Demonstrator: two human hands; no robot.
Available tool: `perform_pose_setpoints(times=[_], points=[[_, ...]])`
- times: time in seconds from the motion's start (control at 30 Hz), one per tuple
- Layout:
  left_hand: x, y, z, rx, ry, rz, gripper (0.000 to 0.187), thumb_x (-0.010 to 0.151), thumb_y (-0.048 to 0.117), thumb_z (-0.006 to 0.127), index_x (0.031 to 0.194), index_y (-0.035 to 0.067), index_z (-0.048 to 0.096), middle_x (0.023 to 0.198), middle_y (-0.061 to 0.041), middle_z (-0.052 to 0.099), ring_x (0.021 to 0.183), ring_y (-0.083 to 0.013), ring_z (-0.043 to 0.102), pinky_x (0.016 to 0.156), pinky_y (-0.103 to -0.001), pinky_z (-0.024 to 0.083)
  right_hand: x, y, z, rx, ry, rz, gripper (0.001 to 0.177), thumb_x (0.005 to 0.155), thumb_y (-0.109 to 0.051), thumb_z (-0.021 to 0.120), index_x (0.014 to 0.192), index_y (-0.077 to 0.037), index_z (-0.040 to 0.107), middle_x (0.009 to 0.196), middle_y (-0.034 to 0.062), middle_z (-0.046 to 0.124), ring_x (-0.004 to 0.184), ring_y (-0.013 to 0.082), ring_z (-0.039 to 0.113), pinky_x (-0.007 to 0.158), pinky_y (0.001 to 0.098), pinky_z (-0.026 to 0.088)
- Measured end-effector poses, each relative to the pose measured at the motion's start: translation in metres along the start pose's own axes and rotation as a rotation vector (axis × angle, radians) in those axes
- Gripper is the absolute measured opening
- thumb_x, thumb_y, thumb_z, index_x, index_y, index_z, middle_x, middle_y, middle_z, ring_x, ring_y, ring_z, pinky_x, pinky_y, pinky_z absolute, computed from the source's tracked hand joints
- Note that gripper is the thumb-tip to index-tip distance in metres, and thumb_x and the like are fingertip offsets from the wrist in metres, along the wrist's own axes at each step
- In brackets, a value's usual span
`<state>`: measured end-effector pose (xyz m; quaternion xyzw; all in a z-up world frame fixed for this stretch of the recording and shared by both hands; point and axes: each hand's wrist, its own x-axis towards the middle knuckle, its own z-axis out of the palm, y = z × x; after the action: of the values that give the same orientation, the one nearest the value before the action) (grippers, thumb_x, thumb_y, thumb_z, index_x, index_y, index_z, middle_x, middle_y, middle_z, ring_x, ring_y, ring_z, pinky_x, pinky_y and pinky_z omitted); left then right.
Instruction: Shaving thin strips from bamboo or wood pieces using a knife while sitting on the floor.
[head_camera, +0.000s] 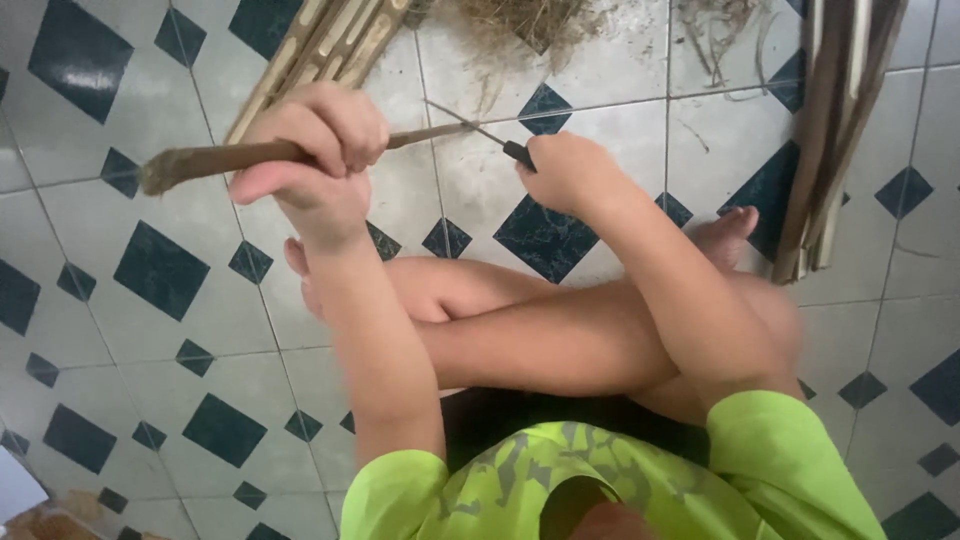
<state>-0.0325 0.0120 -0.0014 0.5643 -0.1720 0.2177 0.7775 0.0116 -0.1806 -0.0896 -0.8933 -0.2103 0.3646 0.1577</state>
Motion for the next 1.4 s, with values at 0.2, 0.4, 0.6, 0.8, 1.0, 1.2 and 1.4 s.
perform_pose_setpoints(times=[0.2, 0.4, 0.6, 0.8, 1.0, 1.2, 1.4], points=[[-0.004, -0.011, 0.001, 0.024, 0.156, 0.109, 0.054, 0.077, 0.060, 0.041, 0.055, 0.011, 0.031, 0.047, 0.001, 0.031, 0.040, -0.0106, 0.027, 0.038, -0.025, 0.025, -0.027, -0.020, -0.025, 0.020, 0.259, -0.059, 0.024, 0.081, -0.025, 0.054, 0.077, -0.002, 0.059, 0.063, 0.0161, 0.059, 0.053, 0.0366, 0.054, 0.049, 0.0425, 0.044], [0.000, -0.008, 0.010, 0.083, 0.337, 0.173, 0.028, 0.091, 0.035, 0.048, 0.076, 0.015, 0.034, 0.044, 0.004, 0.025, 0.032, -0.0086, 0.018, 0.035, -0.024, 0.018, -0.010, -0.004, 0.001, 0.039, 0.040, -0.041, 0.034, 0.084, -0.036, 0.050, 0.084, -0.003, 0.058, 0.068, 0.0157, 0.061, 0.059, 0.0351, 0.057, 0.054, 0.0418, 0.046], [-0.001, -0.006, 0.008, 0.091, 0.385, 0.223, 0.027, 0.090, 0.031, 0.049, 0.074, 0.012, 0.038, 0.050, 0.000, 0.037, 0.031, -0.0087, 0.026, 0.035, -0.022, 0.024, 0.000, 0.002, 0.001, -0.093, 0.022, 0.014, 0.042, 0.089, -0.039, 0.043, 0.084, -0.001, 0.059, 0.071, 0.0167, 0.062, 0.060, 0.0371, 0.057, 0.056, 0.0440, 0.047], [-0.005, -0.005, -0.009, 0.104, 0.343, 0.352, 0.010, 0.087, 0.008, 0.031, 0.082, 0.013, 0.038, 0.053, 0.002, 0.034, 0.036, -0.0103, 0.025, 0.036, -0.019, 0.021, 0.017, 0.013, 0.020, -0.153, 0.045, -0.025, 0.049, 0.091, -0.042, 0.039, 0.076, 0.000, 0.061, 0.067, 0.0167, 0.062, 0.058, 0.0375, 0.057, 0.057, 0.0434, 0.046], [-0.008, 0.020, -0.013, 0.334, 0.576, 0.415, 0.013, 0.088, 0.017, 0.028, 0.076, 0.011, 0.031, 0.048, 0.001, 0.030, 0.032, -0.0104, 0.018, 0.035, -0.020, 0.017, 0.013, 0.013, 0.008, -0.320, 0.185, 0.006, 0.050, 0.093, -0.045, 0.042, 0.074, -0.003, 0.062, 0.064, 0.0151, 0.061, 0.052, 0.0369, 0.056, 0.050, 0.0430, 0.045], [-0.010, 0.022, -0.011, 0.415, 0.752, 0.395, 0.022, 0.090, 0.027, 0.037, 0.078, 0.009, 0.037, 0.047, -0.001, 0.027, 0.034, -0.0120, 0.017, 0.036, -0.023, 0.020, -0.002, 0.007, 0.000, -0.358, 0.414, -0.014, 0.047, 0.093, -0.040, 0.049, 0.067, -0.003, 0.060, 0.058, 0.0140, 0.059, 0.046, 0.0345, 0.055, 0.041, 0.0394, 0.042], [-0.004, 0.027, -0.004, 0.460, 0.824, 0.362, 0.024, 0.090, 0.034, 0.042, 0.081, 0.012, 0.035, 0.053, -0.001, 0.029, 0.038, -0.0104, 0.020, 0.036, -0.024, 0.023, -0.013, -0.014, -0.012, -0.125, 0.326, -0.018, 0.039, 0.095, -0.038, 0.044, 0.084, -0.002, 0.052, 0.065, 0.0167, 0.060, 0.056, 0.0395, 0.056, 0.050, 0.0455, 0.043]])
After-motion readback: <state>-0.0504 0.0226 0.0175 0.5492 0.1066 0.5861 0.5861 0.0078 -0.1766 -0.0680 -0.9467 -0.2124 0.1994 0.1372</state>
